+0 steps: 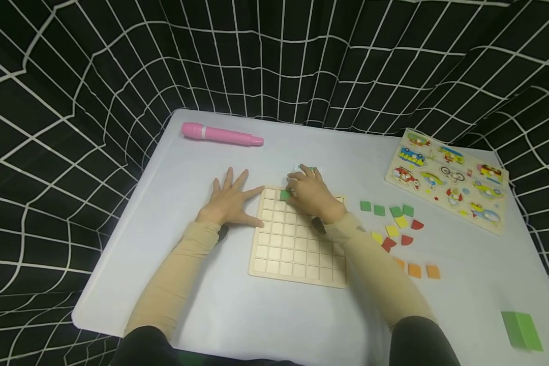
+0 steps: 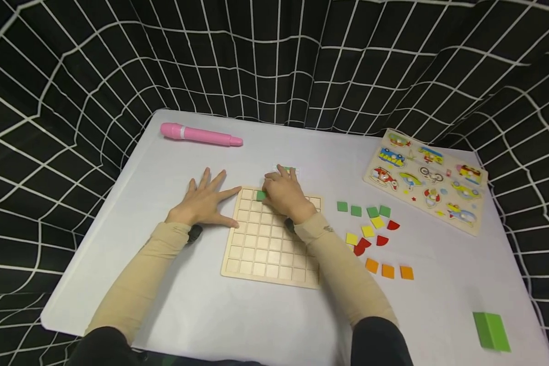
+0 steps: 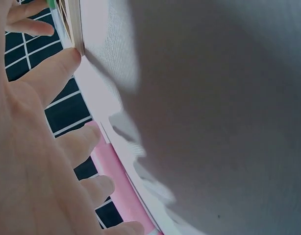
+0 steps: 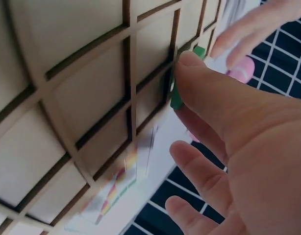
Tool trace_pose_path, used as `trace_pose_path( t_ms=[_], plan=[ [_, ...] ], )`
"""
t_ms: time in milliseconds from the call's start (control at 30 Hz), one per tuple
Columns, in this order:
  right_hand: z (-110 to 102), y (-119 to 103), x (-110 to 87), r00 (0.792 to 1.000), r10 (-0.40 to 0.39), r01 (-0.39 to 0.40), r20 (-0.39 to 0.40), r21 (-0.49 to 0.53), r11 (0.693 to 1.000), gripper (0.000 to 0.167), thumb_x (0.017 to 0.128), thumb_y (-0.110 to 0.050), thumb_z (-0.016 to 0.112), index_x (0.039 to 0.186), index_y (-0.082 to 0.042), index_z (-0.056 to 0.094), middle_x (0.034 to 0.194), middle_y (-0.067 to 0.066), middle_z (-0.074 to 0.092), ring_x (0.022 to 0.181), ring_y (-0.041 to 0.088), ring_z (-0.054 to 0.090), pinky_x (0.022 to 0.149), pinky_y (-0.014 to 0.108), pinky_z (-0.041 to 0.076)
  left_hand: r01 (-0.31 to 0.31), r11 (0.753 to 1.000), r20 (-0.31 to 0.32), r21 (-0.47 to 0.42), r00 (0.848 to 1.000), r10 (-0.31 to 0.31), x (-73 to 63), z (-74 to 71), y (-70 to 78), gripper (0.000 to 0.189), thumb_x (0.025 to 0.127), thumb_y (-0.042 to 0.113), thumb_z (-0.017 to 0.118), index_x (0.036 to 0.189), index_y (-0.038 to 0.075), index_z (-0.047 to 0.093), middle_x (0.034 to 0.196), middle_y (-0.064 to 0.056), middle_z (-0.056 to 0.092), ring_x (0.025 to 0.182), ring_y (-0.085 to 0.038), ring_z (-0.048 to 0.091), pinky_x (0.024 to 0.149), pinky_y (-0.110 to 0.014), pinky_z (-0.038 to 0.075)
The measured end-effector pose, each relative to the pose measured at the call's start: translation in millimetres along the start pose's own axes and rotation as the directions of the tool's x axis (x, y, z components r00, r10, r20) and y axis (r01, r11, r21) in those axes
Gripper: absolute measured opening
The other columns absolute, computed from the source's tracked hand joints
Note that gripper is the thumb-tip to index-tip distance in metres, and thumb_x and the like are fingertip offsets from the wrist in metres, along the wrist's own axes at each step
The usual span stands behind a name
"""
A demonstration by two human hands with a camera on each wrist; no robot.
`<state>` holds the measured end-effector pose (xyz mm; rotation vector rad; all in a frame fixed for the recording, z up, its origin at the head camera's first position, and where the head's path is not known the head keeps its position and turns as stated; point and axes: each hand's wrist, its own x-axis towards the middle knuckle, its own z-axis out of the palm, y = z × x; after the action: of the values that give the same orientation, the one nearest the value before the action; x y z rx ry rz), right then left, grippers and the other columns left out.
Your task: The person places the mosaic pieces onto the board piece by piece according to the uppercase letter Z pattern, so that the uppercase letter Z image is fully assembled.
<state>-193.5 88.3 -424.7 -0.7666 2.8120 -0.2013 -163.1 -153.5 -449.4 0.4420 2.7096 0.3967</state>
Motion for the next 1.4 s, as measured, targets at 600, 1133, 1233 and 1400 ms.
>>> trace_pose_path(
  t_ms=[600, 1133, 1233, 1400],
  plan=[
    [8.5, 1.7, 5.7, 0.999, -0.013, 0.011, -0.035, -0.047, 0.999, 0.039, 0.087, -0.039, 0.079, 0.119, -0.016, 0.078, 0.15, 0.007, 0.062, 0.149, 0.042, 0.045, 0.124, 0.073, 0.021, -0.005, 1.0, 0.026, 0.028, 1.0, 0.005, -2.5, 0.4, 5.0, 0.106, 0.073, 0.078, 0.075, 0.161, 0.037, 0.032, 0.177, -0.014, -0.001, 0.159, -0.051, -0.014, 0.122, -0.079, 0.002],
    [-11.9, 71.1, -44.8, 0.99, 0.076, -0.075, -0.121, 0.019, 0.997, 0.059, 0.084, -0.037, 0.083, 0.133, -0.008, 0.069, 0.156, 0.02, 0.051, 0.146, 0.052, 0.043, 0.12, 0.079, 0.02, 0.006, 1.0, 0.019, 0.007, 1.0, -0.006, 1.6, 1.6, -1.9, 0.107, 0.073, 0.078, 0.075, 0.162, 0.038, 0.031, 0.177, -0.014, 0.0, 0.159, -0.051, -0.016, 0.122, -0.08, 0.001],
    [-10.3, 88.7, -57.8, 0.986, 0.119, -0.116, -0.112, 0.033, 0.993, 0.057, 0.087, -0.037, 0.082, 0.134, -0.007, 0.069, 0.157, 0.022, 0.049, 0.146, 0.053, 0.042, 0.119, 0.08, 0.02, 0.006, 1.0, 0.021, 0.004, 1.0, -0.007, 1.8, 1.1, -2.4, 0.107, 0.073, 0.078, 0.075, 0.162, 0.038, 0.031, 0.177, -0.014, -0.001, 0.159, -0.051, -0.016, 0.122, -0.08, 0.001],
    [-9.2, 113.7, -80.2, 0.977, 0.19, -0.185, -0.102, 0.053, 0.981, 0.056, 0.088, -0.035, 0.081, 0.135, -0.006, 0.067, 0.158, 0.024, 0.048, 0.147, 0.052, 0.04, 0.118, 0.081, 0.02, -0.003, 1.0, 0.023, -0.007, 1.0, 0.003, 3.6, 0.9, -2.1, 0.107, 0.073, 0.077, 0.075, 0.162, 0.038, 0.031, 0.177, -0.014, -0.001, 0.159, -0.051, -0.017, 0.122, -0.08, 0.0]
  ],
)
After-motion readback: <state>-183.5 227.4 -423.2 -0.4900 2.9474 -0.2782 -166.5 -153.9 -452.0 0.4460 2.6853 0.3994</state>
